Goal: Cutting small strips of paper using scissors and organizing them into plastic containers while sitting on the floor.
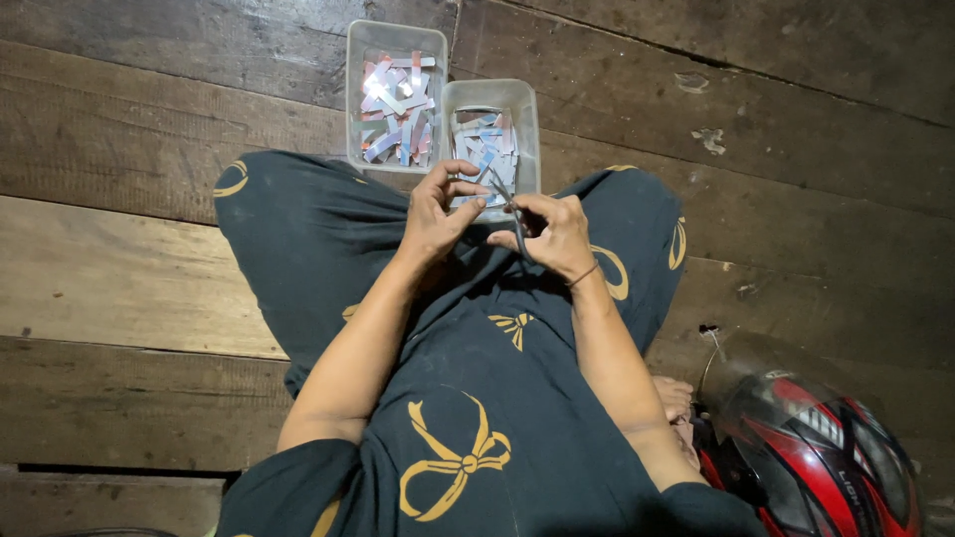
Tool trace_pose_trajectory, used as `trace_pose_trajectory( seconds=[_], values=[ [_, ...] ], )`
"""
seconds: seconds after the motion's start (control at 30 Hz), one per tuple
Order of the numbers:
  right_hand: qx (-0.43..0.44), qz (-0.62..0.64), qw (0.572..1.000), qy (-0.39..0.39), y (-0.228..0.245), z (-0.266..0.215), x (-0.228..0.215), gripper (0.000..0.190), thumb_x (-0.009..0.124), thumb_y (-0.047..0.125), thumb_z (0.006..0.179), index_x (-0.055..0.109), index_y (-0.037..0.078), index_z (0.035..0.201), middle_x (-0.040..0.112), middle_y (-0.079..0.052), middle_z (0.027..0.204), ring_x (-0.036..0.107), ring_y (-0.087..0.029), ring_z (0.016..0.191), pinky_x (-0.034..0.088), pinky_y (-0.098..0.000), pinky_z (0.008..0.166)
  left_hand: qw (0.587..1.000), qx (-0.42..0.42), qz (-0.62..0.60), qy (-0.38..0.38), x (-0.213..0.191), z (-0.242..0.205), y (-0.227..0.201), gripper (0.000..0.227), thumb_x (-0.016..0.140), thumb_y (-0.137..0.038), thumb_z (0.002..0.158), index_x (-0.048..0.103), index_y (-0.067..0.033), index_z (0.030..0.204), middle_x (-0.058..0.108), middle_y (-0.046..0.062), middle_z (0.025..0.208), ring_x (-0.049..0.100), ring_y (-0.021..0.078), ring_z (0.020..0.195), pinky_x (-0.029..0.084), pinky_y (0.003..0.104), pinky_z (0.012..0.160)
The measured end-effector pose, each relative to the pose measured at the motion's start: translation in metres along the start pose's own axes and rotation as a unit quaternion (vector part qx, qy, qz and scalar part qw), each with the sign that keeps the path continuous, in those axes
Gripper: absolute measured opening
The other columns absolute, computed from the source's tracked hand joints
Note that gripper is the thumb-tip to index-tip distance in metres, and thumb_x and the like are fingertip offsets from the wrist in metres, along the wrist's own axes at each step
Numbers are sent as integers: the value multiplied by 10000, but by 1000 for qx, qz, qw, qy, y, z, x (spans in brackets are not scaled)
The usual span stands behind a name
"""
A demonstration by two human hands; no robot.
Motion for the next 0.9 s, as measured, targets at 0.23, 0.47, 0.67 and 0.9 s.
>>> trace_pose_trajectory(
  seconds=[0.23, 0.47, 0.67, 0.9],
  values=[
    [-31, -108, 994, 4, 2, -6, 1, 508, 935, 561, 662, 746, 200, 966, 717, -5, 746, 682, -191, 653, 385, -280, 741, 999, -6, 37, 8, 2, -1, -11, 389, 724, -66, 854, 621, -184, 1210, 793, 44, 890, 618, 67, 772, 476, 202, 691],
    [-38, -142, 989, 8, 3, -7, 2, 490, 906, 606, 698, 730, 228, 956, 730, 29, 797, 684, -150, 711, 332, -292, 750, 992, -10, 122, 14, 0, -4, -23, 425, 730, -94, 821, 610, -238, 1203, 794, -12, 853, 545, 43, 659, 405, 163, 594],
    [-43, -142, 989, 8, -2, -9, 4, 500, 909, 620, 676, 733, 246, 957, 693, 53, 741, 663, -128, 674, 322, -290, 745, 990, -7, 140, 21, 0, -3, -24, 418, 724, -99, 810, 609, -234, 1189, 782, -14, 829, 518, 57, 597, 383, 178, 555],
    [-48, -143, 989, 11, -5, -10, 5, 516, 903, 631, 678, 739, 234, 963, 687, 43, 733, 665, -144, 677, 311, -302, 745, 990, -2, 137, 25, -2, 0, -8, 403, 725, -97, 816, 609, -236, 1177, 782, -11, 823, 556, 61, 610, 371, 178, 560]
  ],
)
Point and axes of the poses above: each hand's wrist, its own z-axis towards the middle knuckle, its own x-axis out of the palm, y = z × x, the point moved 6 cm from there along z, towards the middle knuckle
